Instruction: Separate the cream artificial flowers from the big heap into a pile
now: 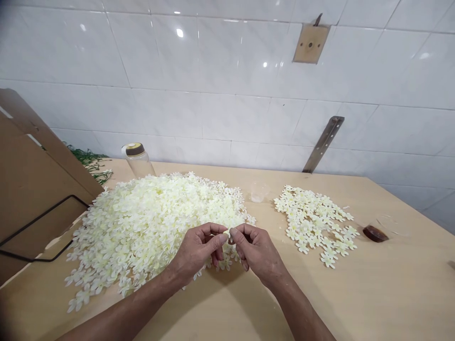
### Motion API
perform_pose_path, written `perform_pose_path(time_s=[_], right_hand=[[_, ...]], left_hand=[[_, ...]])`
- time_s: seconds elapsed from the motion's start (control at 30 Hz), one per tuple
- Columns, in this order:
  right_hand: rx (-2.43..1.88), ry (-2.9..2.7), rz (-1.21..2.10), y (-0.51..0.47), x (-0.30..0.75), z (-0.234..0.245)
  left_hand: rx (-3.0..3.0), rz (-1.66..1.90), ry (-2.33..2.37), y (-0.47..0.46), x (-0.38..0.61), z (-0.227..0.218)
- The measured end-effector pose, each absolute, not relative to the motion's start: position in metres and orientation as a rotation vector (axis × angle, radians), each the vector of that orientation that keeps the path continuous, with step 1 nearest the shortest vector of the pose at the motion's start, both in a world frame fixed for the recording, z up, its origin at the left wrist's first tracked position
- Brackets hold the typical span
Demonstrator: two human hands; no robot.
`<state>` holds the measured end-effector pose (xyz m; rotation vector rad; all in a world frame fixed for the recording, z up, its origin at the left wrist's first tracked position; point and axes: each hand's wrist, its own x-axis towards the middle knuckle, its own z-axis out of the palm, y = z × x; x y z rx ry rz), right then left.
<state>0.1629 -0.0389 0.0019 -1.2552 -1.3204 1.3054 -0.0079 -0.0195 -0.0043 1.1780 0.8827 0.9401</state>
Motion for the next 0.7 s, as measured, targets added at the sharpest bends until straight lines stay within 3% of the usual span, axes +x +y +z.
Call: perform_pose_path(time_s=[0.47, 0.7], right_hand=[[-1.198, -1.277, 1.402, -0.039, 0.166, 0.003], [-1.377, -1.357, 1.165, -0.033, 0.168, -0.002]], left_hand=[[1.003, 1.084, 0.918, -0.010, -0.013, 0.004], [1.107, 1.218, 0.970, -0.012, -0.012, -0.003]])
